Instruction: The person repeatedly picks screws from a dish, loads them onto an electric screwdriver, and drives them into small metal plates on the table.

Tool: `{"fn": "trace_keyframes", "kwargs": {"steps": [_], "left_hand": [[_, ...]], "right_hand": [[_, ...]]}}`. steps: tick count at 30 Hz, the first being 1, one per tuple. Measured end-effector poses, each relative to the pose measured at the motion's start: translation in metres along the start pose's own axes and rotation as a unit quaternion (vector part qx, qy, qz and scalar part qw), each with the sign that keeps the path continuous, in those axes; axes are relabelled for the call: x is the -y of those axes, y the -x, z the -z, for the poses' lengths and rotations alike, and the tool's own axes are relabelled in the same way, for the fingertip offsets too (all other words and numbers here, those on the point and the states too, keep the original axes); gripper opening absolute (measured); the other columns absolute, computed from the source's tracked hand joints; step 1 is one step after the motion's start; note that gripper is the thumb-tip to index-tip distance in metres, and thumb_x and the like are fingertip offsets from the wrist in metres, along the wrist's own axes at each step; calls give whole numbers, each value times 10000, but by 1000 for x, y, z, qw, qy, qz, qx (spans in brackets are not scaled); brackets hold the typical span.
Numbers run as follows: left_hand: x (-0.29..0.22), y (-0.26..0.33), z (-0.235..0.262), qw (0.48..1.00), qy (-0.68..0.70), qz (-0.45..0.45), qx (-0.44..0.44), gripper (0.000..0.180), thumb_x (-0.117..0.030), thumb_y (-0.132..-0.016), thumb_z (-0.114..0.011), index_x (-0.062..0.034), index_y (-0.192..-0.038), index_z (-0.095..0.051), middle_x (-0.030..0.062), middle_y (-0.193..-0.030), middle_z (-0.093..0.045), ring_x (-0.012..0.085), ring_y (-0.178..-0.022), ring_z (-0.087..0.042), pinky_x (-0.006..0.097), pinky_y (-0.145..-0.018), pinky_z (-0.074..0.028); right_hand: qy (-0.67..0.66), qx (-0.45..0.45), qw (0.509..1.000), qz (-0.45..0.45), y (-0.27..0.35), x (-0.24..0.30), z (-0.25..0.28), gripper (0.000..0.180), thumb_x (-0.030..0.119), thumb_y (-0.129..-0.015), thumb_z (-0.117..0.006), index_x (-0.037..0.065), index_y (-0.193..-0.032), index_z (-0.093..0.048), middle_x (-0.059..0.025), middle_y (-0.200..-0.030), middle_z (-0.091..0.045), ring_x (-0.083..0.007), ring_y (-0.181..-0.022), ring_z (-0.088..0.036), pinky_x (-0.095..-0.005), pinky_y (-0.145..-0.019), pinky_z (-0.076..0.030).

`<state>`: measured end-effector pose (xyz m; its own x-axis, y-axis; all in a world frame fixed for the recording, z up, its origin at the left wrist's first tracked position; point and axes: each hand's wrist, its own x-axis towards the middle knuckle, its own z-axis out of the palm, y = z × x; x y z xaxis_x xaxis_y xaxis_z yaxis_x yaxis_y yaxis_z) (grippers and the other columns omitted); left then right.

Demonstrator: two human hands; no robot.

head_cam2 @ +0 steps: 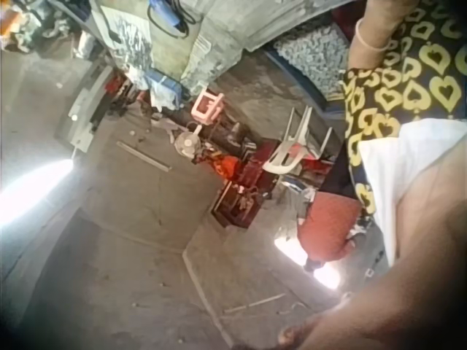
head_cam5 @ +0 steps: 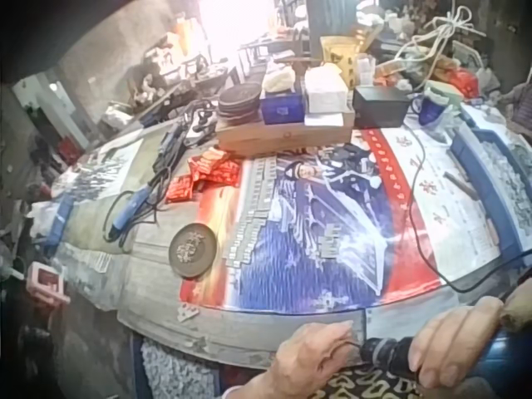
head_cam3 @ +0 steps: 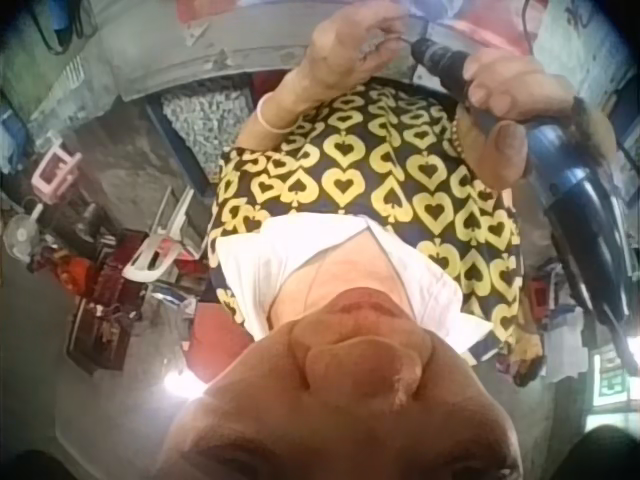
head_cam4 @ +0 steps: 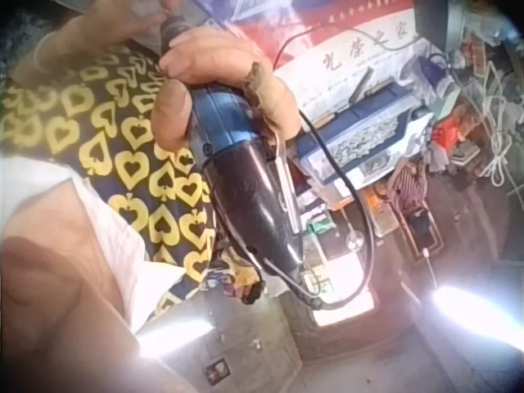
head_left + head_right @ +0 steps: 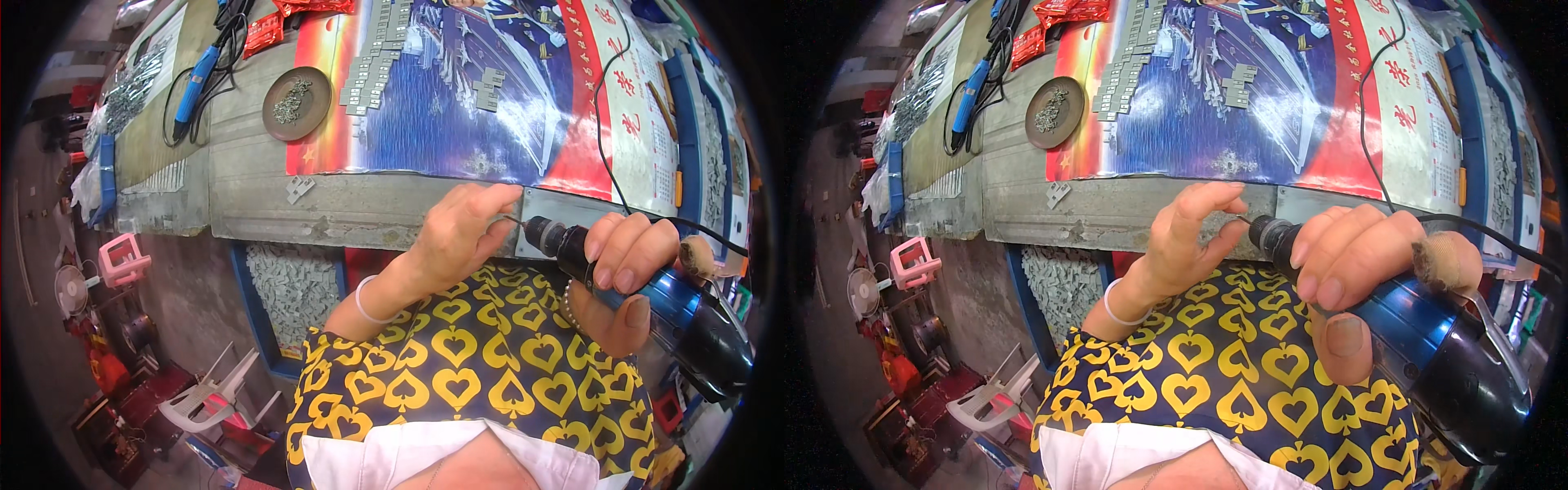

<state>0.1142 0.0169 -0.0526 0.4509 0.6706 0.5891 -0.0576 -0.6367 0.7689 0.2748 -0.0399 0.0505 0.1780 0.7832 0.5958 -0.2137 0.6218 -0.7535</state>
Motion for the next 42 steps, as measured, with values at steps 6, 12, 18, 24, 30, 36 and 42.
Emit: {"fn": "trace_keyframes", "kwargs": {"steps": [6, 12, 18, 24, 30, 36, 42], "left_hand": [[0, 1, 6, 999, -42, -2, 12, 600, 75, -696, -750, -2, -1221, -470, 130, -976, -629, 249, -883, -644, 343, -777, -514], [2, 7, 23, 995, -50, 87, -24, 515, 49, -732, -720, -3, -1196, -504, 130, -1003, -644, 218, -888, -638, 316, -803, -500], [11, -12, 48, 984, -128, 124, 23, 207, 40, -783, -664, 18, -980, -602, 135, -937, -642, 231, -843, -639, 310, -766, -502], [61, -52, 42, 974, -165, 118, 105, 177, -50, -813, -664, 0, -976, -617, 141, -900, -620, 273, -813, -623, 343, -729, -495], [104, -69, 19, 947, -269, 88, 150, 183, -123, -790, -702, -27, -911, -605, 129, -862, -590, 304, -814, -587, 381, -709, -467], [107, -74, 8, 947, -261, 63, 175, 179, -118, -767, -705, -32, -875, -591, 122, -826, -572, 308, -788, -568, 399, -684, -448], [104, -86, -1, 955, -217, 81, 186, 175, -118, -762, -687, -30, -827, -550, 149, -812, -554, 350, -784, -534, 428, -685, -420]], "right_hand": [[41, 65, 997, 8, -4, -3, 12, 533, 74, -831, -615, 80, -1317, -394, -62, -845, -552, -153, -727, -561, -322, -723, -447], [33, 37, 999, 17, 2, -5, 16, 630, -3, -810, -651, 56, -1365, -360, -90, -862, -596, -190, -745, -595, -364, -732, -479], [58, -27, 998, -10, 6, 2, 15, 591, -12, -825, -655, 74, -1342, -382, -83, -851, -599, -196, -755, -601, -371, -731, -479], [60, -74, 995, -16, 13, -3, 19, 537, 17, -844, -652, 94, -1306, -391, -65, -824, -578, -185, -738, -585, -378, -729, -473], [83, -86, 992, -26, 19, 7, 22, 496, 38, -849, -648, 89, -1273, -395, -58, -813, -563, -174, -722, -573, -381, -727, -476], [73, -114, 991, -20, 22, 7, 32, 510, 4, -830, -636, 69, -1260, -369, -77, -802, -570, -186, -729, -574, -389, -738, -489], [171, -160, 971, 45, 23, 0, 40, 455, -37, -794, -628, -10, -1202, -427, -131, -802, -606, -185, -690, -611, -303, -634, -510]]}}
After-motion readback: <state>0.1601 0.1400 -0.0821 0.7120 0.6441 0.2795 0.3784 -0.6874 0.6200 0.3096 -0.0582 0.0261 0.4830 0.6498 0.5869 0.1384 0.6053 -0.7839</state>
